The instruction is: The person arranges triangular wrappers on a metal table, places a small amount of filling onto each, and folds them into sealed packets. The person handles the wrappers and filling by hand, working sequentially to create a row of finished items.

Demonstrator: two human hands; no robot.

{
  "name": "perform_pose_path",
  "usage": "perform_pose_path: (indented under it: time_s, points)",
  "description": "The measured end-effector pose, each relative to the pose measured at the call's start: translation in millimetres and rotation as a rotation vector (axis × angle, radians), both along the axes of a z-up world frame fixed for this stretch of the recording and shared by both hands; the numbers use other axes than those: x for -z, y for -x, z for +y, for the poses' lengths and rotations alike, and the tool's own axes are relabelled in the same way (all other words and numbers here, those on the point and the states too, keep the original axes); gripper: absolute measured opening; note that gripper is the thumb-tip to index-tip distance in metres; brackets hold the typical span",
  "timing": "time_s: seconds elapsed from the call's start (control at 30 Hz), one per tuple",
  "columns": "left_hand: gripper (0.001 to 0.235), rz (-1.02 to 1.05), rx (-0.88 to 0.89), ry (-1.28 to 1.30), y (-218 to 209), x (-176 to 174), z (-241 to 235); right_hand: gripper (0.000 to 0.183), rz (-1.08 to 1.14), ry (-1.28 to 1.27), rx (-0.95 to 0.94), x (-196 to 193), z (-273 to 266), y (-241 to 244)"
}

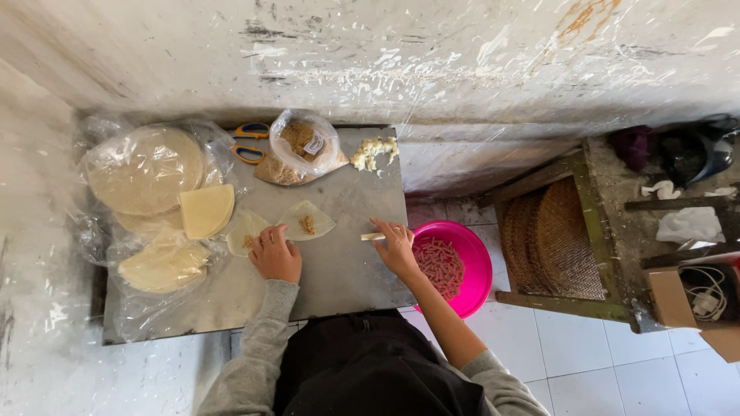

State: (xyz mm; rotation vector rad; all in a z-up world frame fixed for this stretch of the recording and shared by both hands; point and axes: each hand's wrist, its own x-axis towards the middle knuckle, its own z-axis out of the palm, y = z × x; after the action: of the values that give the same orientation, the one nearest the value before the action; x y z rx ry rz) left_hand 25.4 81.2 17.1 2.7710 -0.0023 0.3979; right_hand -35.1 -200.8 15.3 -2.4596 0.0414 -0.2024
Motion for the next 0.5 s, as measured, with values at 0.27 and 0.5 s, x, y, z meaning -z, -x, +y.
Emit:
perform_pose_path:
  time_s: [0.27, 0.5]
  points:
    - [0.027, -0.068, 0.104, -0.045, 4, 18, -1, 0.057, 0.172, -0.255, 0.655, -14, -91, 64]
    - [0.019, -0.073, 0.198, 0.023, 25, 7, -4, 0.045, 0.487, 0.345, 0.724, 16, -173, 93]
